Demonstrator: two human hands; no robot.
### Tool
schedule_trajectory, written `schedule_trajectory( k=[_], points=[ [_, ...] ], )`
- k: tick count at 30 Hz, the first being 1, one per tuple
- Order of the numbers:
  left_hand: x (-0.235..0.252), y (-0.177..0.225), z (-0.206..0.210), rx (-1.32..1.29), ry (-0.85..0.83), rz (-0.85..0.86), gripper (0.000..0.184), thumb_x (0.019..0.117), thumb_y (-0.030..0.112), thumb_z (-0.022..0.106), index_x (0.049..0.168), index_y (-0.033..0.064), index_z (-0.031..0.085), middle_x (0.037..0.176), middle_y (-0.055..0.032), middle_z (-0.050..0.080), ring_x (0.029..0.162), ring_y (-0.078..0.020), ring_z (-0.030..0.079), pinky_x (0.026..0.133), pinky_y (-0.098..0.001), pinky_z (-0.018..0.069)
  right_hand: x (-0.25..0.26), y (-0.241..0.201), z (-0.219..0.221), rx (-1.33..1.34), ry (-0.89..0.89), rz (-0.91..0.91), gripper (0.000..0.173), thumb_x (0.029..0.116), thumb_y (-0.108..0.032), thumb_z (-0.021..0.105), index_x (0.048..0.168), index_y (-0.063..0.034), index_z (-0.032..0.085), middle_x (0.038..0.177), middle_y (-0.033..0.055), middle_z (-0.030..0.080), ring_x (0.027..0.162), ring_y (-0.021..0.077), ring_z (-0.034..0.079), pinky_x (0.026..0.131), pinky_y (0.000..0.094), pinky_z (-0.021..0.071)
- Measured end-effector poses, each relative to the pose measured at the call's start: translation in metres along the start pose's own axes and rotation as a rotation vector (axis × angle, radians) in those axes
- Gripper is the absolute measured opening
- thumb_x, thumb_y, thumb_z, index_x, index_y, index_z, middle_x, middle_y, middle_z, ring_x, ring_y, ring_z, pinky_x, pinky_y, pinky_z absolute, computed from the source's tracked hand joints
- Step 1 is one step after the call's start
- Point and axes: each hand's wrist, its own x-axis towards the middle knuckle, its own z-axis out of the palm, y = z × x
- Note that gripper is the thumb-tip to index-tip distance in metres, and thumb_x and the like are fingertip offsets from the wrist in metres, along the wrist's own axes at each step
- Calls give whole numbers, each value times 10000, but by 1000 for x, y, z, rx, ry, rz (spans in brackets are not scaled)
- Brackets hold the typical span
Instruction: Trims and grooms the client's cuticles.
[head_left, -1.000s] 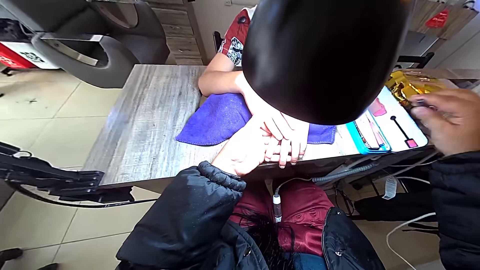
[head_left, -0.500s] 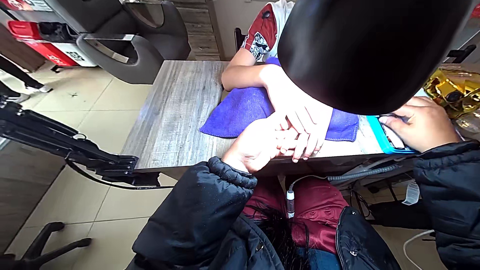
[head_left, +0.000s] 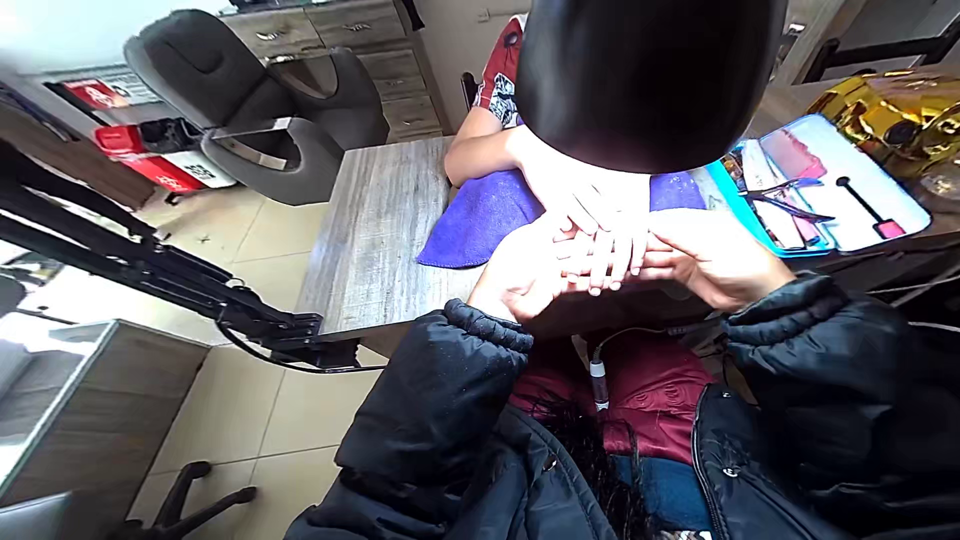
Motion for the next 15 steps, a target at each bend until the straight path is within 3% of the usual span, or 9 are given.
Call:
schedule_trajectory(
  k=[3,5,8,11,15],
  points=[
    [-1,3,-2,0,3,12,439,1132,332,236,1048,77,583,848,-84,707,757,-181,719,673,-333,615,17,16,4,267,-179,16,375,1120,-240,314,960,-110,627,814,17,712,780,129,714,770,322,612],
    [-2,5,-7,-26,-116,45,466,1130,331,202,1126,75,591,914,-107,721,822,-212,728,726,-364,624,28,24,6,392,-281,17,424,1112,-254,250,967,-121,627,820,30,707,781,142,704,747,334,605],
    [-5,7,-12,-41,-162,50,508,1123,366,168,1155,74,582,949,-118,714,876,-235,726,772,-406,625,33,26,12,509,-290,50,439,1117,-276,233,1024,-102,625,837,67,705,779,170,708,713,348,611],
    [-4,7,-16,-67,-194,21,802,1070,567,51,1023,45,658,939,-141,726,880,-249,725,771,-418,619,32,20,12,531,-275,76,475,1129,-343,202,1075,-93,602,882,86,694,814,194,702,737,363,605],
    [0,3,-23,-122,-243,-4,949,1004,700,7,1088,28,671,1011,-166,734,950,-261,725,816,-414,615,32,19,9,544,-342,70,565,1116,-439,153,1110,-101,606,917,87,710,846,204,711,756,378,614]
  ],
)
